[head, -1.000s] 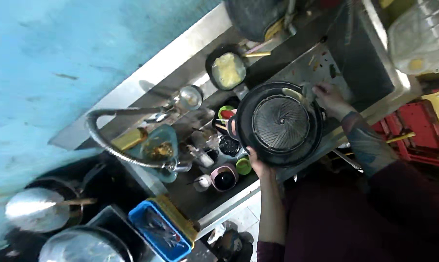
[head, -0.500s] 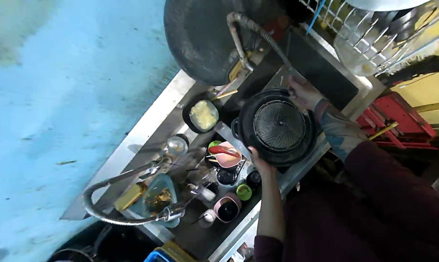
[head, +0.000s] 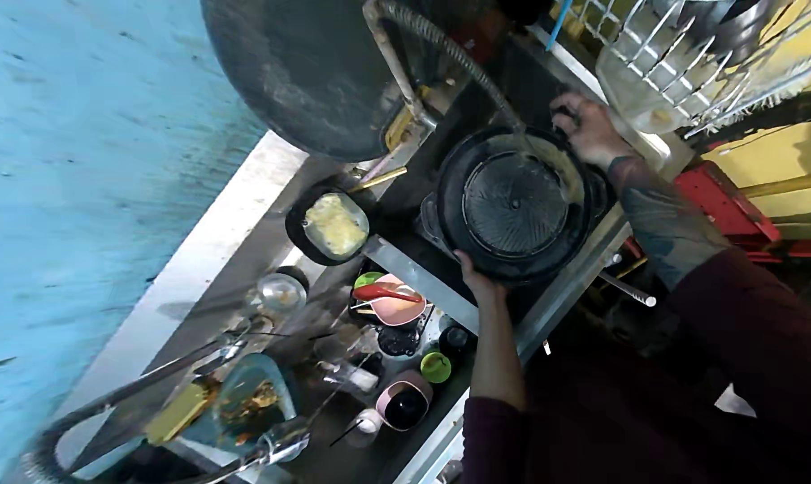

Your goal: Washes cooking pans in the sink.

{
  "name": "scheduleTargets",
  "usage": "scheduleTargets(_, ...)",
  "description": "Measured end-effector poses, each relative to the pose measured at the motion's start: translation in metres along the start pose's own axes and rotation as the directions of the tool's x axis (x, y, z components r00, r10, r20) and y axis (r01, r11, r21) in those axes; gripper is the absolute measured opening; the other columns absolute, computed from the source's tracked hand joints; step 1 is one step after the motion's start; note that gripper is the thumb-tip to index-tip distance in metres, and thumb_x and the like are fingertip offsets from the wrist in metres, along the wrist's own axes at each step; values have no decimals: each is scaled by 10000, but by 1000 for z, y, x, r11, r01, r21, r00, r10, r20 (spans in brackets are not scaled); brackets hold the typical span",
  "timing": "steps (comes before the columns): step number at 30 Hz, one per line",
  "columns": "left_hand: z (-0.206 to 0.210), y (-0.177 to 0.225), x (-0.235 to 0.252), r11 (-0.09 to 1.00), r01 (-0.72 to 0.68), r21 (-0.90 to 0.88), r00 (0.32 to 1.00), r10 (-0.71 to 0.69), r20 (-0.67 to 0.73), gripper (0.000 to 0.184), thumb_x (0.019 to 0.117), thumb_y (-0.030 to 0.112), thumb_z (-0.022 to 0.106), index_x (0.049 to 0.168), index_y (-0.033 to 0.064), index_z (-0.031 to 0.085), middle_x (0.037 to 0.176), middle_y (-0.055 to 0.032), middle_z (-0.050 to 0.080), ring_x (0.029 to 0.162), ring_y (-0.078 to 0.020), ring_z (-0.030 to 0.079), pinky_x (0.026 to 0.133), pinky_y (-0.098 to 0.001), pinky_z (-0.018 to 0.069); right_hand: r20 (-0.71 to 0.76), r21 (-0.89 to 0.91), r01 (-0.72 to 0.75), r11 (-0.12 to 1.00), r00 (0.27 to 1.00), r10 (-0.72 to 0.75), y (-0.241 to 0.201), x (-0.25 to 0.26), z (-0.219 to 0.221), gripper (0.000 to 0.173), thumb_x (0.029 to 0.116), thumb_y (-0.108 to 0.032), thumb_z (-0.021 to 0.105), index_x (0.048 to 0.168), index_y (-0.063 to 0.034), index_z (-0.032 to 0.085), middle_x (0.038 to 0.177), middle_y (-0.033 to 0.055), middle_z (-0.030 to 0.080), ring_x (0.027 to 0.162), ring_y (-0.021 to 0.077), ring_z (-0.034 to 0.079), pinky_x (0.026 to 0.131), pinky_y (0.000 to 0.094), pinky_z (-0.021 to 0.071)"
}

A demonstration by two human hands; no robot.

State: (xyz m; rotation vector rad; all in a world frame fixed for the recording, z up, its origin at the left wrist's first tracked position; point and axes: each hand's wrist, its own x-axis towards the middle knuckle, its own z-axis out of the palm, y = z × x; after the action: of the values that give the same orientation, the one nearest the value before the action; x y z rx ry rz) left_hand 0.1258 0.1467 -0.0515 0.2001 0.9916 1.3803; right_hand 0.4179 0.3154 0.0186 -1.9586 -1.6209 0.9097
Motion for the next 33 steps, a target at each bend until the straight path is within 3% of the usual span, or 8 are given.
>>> scheduleTargets(3, 2, -2, 12, 1000, 17, 12, 1000, -16, -22, 507, 1083, 530, 350, 1423, 194, 520, 1312, -51, 658, 1218, -200, 632, 1009, -500, 549, 10, 53, -20, 998, 1000, 20, 24, -12, -14, 448, 1029, -436, 592, 1363, -141, 637, 1345, 72, 658, 1259, 183, 619, 1108, 428, 489)
scheduleTargets(7, 3, 10, 17, 999, 45, 2, 999, -45, 6, 488, 1092, 512, 329, 1411, 202, 529, 1293, -31, 669, 1201, -177, 641, 999, -473, 559, 209, 105, -216, 971, 959, 191, 36, -29, -16, 584, 1007, -627, 508, 1365, -189, 654, 1369, 71, 649, 1290, 198, 594, 1114, 510, 459)
scheduleTargets(11, -3, 22, 18, 999, 37, 2, 999, -37, 13, 470, 1097, 478, 343, 1416, 186, 524, 1314, -42, 658, 1226, -184, 628, 1023, -473, 544, 354, 139, -359, 923, 889, 292, 27, -42, -12, 461, 1036, -400, 528, 1430, -172, 599, 1371, 116, 632, 1247, 250, 604, 1037, 543, 489)
scheduleTargets(15, -10, 23, 28, 1000, 19, -13, 999, -19, 45, 467, 1106, 436, 331, 1432, 155, 510, 1335, -78, 644, 1238, -213, 621, 1044, -490, 528, 333, 155, -302, 941, 912, 238, 15, -54, -16, 291, 1011, -263, 545, 1191, -106, 711, 1048, 95, 705, 930, 185, 669, 807, 460, 566)
scheduleTargets(22, -10, 30, 40, 950, 166, 266, 983, -137, -123, 638, 1056, 616, 314, 1469, 175, 518, 1354, -72, 654, 1239, -223, 632, 1032, -509, 542, 240, 116, -266, 957, 942, 233, 9, -76, -17, 290, 1021, -263, 517, 998, -45, 706, 923, 110, 660, 859, 200, 631, 747, 465, 541)
scheduleTargets(25, -10, 36, 44, 868, 246, 432, 949, -125, -289, 682, 1040, 647, 341, 1422, 123, 553, 1306, -93, 671, 1188, -220, 651, 996, -499, 554, 234, 110, -347, 931, 920, 315, 9, -89, -13, 288, 1007, -282, 539, 950, -41, 685, 866, 109, 652, 792, 210, 638, 689, 470, 544)
scheduleTargets(28, -7, 41, 44, 735, 218, 642, 959, -38, -282, 679, 1064, 605, 329, 1500, 110, 491, 1475, -102, 555, 1343, -200, 537, 1121, -464, 453, 210, 115, -406, 907, 902, 377, 2, -105, -13, 291, 1004, -285, 540, 986, -35, 687, 873, 122, 648, 789, 223, 630, 691, 484, 534)
scheduleTargets(33, 52, 32, 27, 272, -175, 946, 983, 107, 151, 535, 1092, 375, 403, 1536, 78, 442, 1564, -162, 451, 1470, -289, 397, 1221, -492, 319, 101, 53, -363, 930, 929, 357, -11, -130, -15, 326, 1043, -275, 482, 1209, -60, 662, 1003, 149, 685, 895, 241, 673, 780, 514, 562)
